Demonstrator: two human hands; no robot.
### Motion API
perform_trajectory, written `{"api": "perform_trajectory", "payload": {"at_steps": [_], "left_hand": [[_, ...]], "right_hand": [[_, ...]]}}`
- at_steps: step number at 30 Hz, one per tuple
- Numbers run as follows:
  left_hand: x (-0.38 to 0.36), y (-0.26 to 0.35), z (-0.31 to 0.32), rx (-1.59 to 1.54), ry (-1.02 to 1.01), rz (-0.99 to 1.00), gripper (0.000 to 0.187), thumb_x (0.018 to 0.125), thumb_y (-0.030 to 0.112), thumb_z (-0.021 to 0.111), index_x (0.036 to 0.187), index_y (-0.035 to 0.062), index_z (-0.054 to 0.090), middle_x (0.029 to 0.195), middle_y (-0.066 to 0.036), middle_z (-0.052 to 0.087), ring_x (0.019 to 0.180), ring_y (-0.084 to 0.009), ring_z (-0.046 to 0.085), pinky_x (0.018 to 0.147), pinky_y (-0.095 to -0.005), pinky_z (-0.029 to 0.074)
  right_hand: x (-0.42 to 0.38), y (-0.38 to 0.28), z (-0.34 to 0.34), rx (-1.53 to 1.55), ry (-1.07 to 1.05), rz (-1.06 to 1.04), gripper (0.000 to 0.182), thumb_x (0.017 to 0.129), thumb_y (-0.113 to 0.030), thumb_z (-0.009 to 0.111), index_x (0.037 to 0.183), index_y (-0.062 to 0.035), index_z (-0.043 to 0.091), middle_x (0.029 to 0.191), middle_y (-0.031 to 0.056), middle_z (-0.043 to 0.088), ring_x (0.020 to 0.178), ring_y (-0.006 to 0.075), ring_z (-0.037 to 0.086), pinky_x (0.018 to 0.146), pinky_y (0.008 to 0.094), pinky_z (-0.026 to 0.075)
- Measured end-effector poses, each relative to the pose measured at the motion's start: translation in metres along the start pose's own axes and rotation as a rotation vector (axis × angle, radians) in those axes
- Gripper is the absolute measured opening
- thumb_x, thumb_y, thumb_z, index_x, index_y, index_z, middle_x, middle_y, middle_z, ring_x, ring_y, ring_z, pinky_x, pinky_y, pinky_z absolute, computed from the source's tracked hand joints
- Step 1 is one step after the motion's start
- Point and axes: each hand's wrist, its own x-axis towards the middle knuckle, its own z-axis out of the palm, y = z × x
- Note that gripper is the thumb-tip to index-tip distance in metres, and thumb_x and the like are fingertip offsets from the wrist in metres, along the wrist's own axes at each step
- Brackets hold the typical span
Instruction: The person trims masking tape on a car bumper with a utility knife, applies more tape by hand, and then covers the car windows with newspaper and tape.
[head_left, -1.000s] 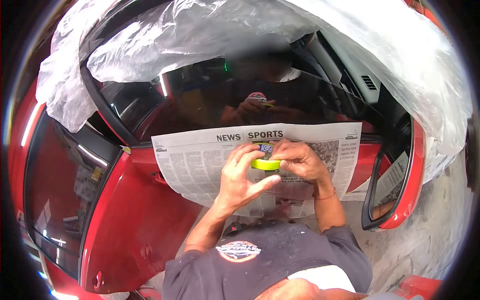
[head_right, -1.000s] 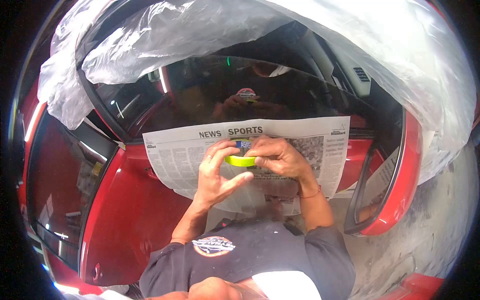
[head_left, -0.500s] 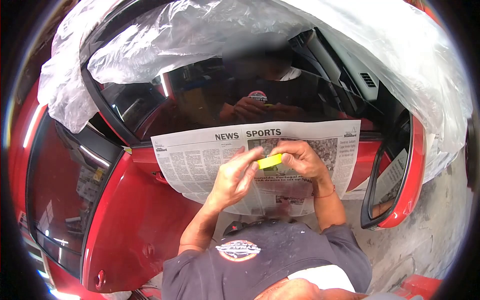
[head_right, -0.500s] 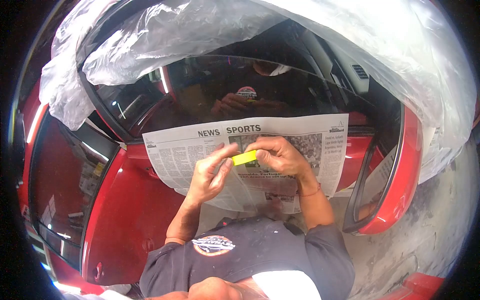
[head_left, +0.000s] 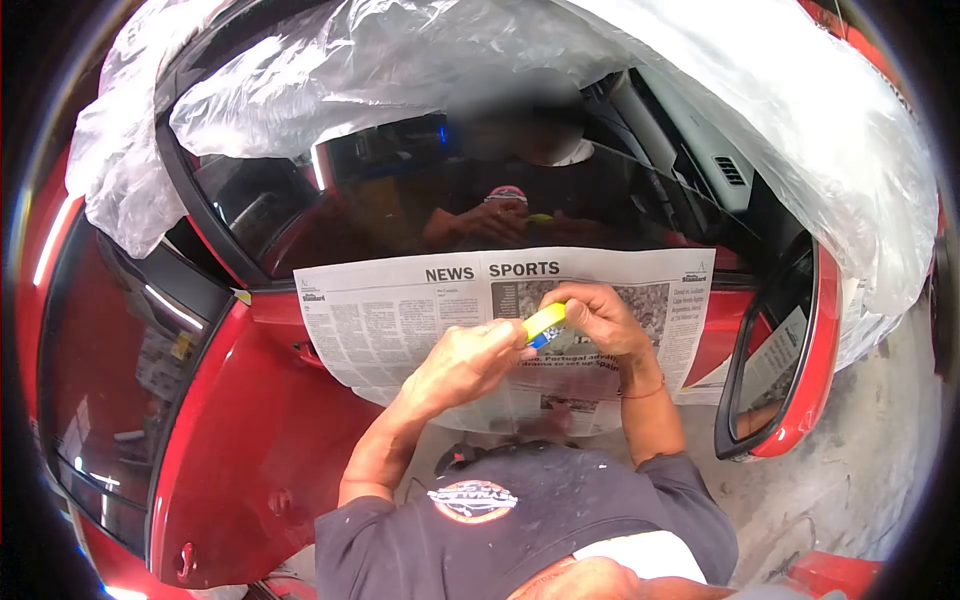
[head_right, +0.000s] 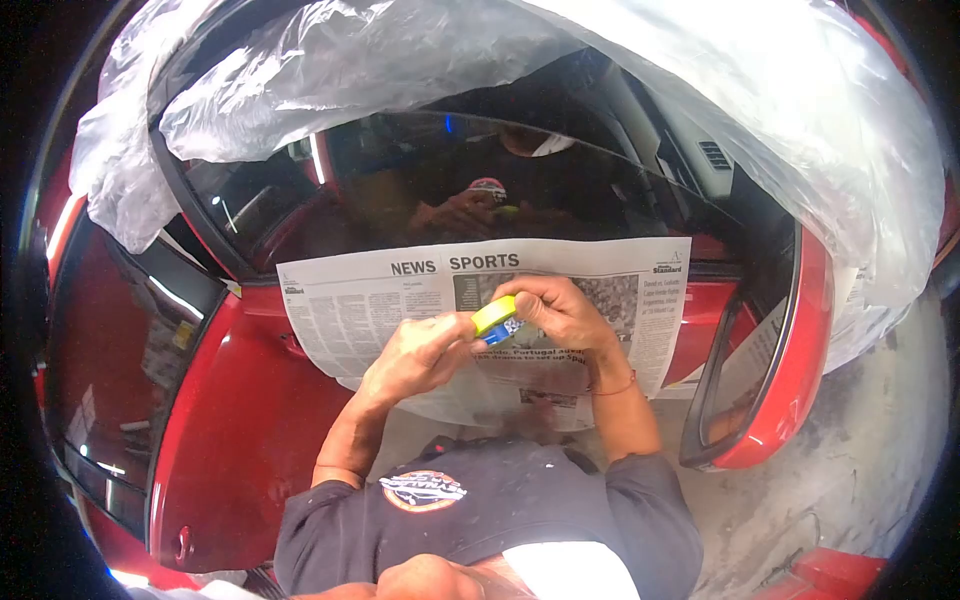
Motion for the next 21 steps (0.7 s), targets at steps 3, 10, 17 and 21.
{"api": "perform_trajectory", "payload": {"at_steps": [3, 10, 17, 21], "left_hand": [[-0.001, -0.003, 0.004, -0.048, -0.036, -0.106, 0.039, 0.087, 0.016, 0.08, 0.119, 0.0095, 0.06, 0.095, -0.011, 0.073, 0.078, -0.0356, 0.072, 0.064, -0.0401, 0.056], [0.002, 0.004, 0.0, -0.133, 0.082, -0.053, 0.042, 0.084, 0.02, 0.083, 0.115, 0.0065, 0.059, 0.087, -0.012, 0.073, 0.078, -0.0336, 0.074, 0.064, -0.0383, 0.057], [-0.005, -0.011, 0.01, -0.046, -0.023, -0.079, 0.038, 0.083, 0.023, 0.084, 0.105, 0.0055, 0.059, 0.092, -0.012, 0.073, 0.079, -0.0318, 0.075, 0.065, -0.0367, 0.059], [-0.004, -0.006, 0.018, -0.353, 0.214, -0.125, 0.038, 0.082, 0.022, 0.085, 0.108, 0.0055, 0.064, 0.096, -0.012, 0.075, 0.084, -0.0302, 0.076, 0.068, -0.0348, 0.061]], "right_hand": [[0.0, 0.001, -0.002, -0.041, -0.038, -0.007, 0.051, 0.105, -0.045, 0.055, 0.11, 0.0038, 0.068, 0.098, 0.0059, 0.067, 0.092, 0.0134, 0.06, 0.084, 0.0289, 0.048], [0.002, 0.001, -0.002, -0.068, -0.051, 0.0, 0.052, 0.105, -0.046, 0.054, 0.109, 0.0037, 0.068, 0.099, 0.0068, 0.067, 0.093, 0.0145, 0.061, 0.085, 0.0292, 0.048], [0.001, 0.004, -0.002, -0.045, -0.001, 0.002, 0.053, 0.105, -0.047, 0.053, 0.11, 0.004, 0.068, 0.099, 0.0066, 0.067, 0.093, 0.0138, 0.06, 0.084, 0.0293, 0.049], [0.001, 0.004, -0.002, -0.038, -0.014, 0.002, 0.053, 0.105, -0.046, 0.054, 0.11, 0.0042, 0.068, 0.099, 0.0065, 0.067, 0.093, 0.0133, 0.06, 0.084, 0.0289, 0.048]]}}
